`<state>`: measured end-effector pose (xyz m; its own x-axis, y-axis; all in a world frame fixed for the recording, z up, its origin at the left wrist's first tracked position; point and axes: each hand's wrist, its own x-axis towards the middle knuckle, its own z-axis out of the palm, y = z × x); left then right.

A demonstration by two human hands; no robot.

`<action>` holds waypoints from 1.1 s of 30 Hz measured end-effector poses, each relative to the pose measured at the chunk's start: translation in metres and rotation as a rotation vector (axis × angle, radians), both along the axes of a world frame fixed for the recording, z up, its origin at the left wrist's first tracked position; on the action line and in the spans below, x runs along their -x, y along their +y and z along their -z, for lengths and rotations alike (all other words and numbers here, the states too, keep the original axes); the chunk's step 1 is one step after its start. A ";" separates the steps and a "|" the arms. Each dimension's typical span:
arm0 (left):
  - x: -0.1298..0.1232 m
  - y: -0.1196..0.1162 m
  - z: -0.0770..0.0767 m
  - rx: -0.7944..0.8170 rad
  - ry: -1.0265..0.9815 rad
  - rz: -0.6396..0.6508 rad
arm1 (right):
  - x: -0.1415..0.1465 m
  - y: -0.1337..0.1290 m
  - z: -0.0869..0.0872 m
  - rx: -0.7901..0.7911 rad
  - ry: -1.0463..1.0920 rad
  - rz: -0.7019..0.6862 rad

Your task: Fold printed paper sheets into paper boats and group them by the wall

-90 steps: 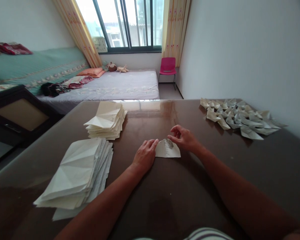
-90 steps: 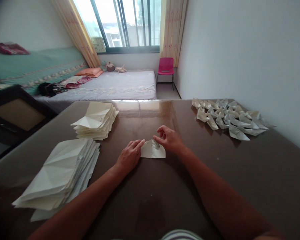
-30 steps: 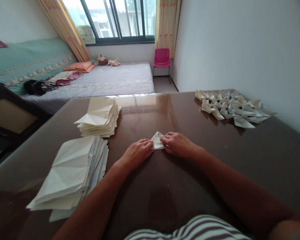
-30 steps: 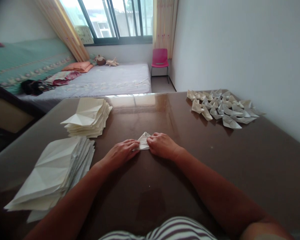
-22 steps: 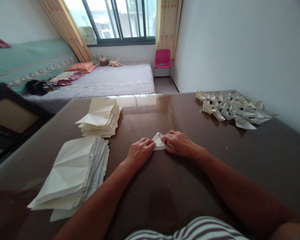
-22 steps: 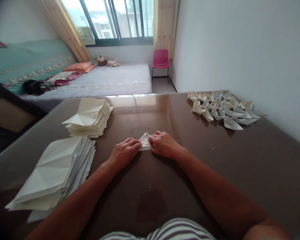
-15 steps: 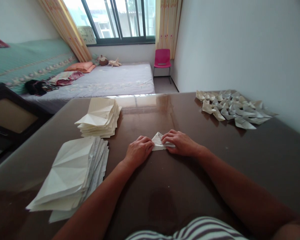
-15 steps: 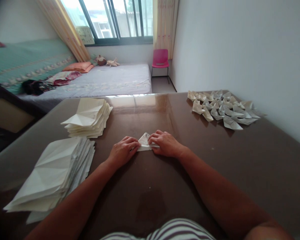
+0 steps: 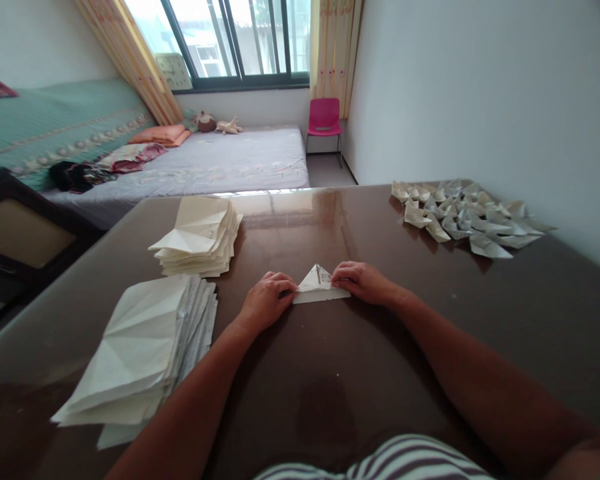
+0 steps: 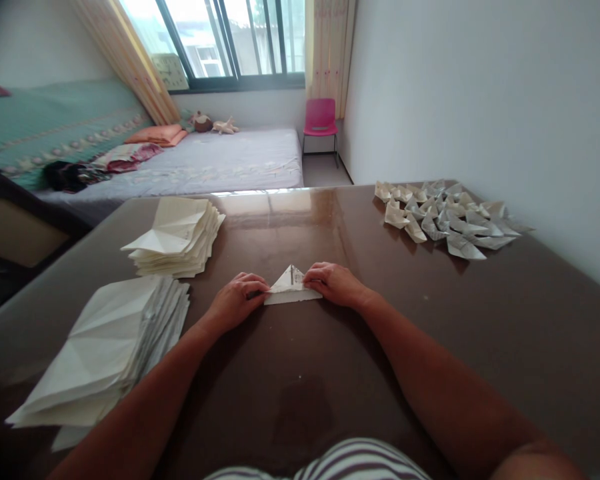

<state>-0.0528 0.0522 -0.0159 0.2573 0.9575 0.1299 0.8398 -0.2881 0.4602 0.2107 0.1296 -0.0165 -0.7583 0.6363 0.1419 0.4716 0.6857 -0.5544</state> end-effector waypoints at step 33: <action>-0.034 0.004 -0.004 -0.036 0.335 -0.238 | 0.011 -0.008 -0.014 -0.002 -0.317 0.311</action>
<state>-0.0188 0.0563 -0.0115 0.0629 0.9919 0.1106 0.9866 -0.0785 0.1433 0.1996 0.1219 -0.0026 -0.5370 0.8410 -0.0655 0.8023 0.4852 -0.3477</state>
